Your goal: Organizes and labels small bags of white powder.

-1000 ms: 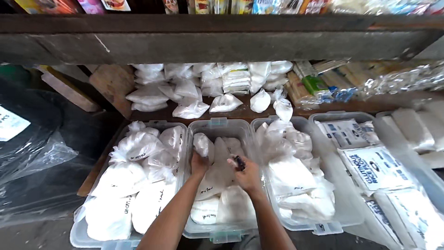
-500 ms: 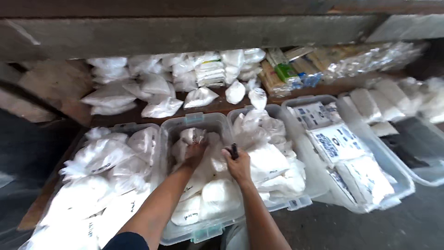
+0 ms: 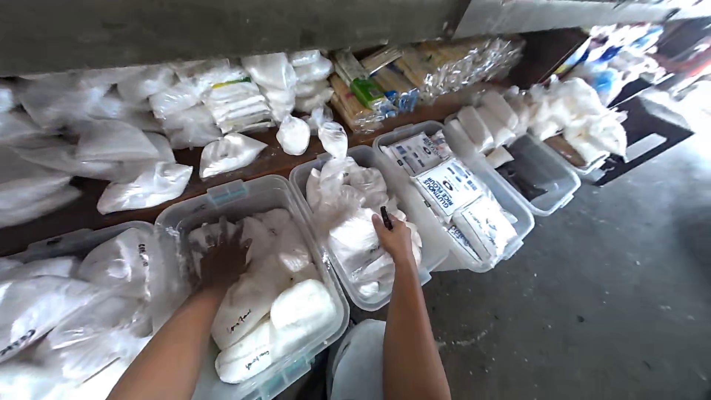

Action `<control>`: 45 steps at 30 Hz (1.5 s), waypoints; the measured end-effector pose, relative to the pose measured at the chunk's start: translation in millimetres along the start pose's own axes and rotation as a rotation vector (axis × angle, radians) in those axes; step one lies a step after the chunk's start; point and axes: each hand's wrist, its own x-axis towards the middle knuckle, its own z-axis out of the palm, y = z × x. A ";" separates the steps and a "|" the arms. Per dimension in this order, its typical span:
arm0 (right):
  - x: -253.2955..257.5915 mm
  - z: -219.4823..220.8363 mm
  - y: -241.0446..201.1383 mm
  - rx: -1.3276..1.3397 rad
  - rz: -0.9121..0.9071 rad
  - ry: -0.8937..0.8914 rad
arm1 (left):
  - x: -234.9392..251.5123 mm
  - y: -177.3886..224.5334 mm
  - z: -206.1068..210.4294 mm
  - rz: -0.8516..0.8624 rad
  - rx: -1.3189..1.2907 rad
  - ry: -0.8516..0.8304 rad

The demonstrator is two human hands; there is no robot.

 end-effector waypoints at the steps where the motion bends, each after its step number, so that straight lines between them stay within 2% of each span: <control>1: -1.3 -0.8 -0.6 -0.008 0.009 -0.025 | 1.6 -1.1 1.0 -0.004 -0.003 -0.005; 6: -16.7 -9.6 -12.8 -0.062 0.114 -0.036 | 2.8 -13.4 -4.3 0.058 -0.037 -0.030; 9: -24.0 -12.2 -15.0 -0.042 0.141 0.018 | 7.2 -22.3 -2.5 0.048 -0.117 -0.047; 13: -35.9 -22.7 -10.9 0.055 0.085 0.218 | 10.9 -29.3 -2.9 0.022 -0.254 -0.048; 18: -39.7 -27.2 4.6 -0.008 0.071 0.432 | 5.8 -26.8 -10.1 -0.010 -0.267 -0.052; 21: -45.9 -25.7 -5.3 -0.002 -0.111 0.590 | 9.8 -24.0 -9.0 0.003 -0.188 -0.053; 24: -37.7 -11.2 -10.5 0.081 -0.478 0.784 | -12.8 -2.0 2.4 0.137 -0.081 -0.099; 25: -35.2 -5.4 -13.2 0.106 -0.549 0.793 | -27.9 12.9 5.1 0.208 -0.100 -0.181; 28: -34.7 12.1 -21.1 0.147 -0.604 0.709 | -83.7 54.4 24.6 0.379 -0.288 -0.385; 31: -36.5 23.6 -29.0 0.158 -0.675 0.674 | -108.1 67.9 27.5 0.366 -0.474 -0.472; 38: -51.7 41.6 -46.6 0.107 -0.811 0.646 | -141.3 76.9 3.8 0.268 -0.544 -0.246; 42: -63.2 51.2 -57.1 0.120 -0.905 0.554 | -112.0 48.5 -23.5 0.244 -0.706 -0.200; 45: -70.4 57.7 -61.5 0.127 -0.968 0.451 | -94.7 17.7 -49.7 0.362 -0.835 -0.071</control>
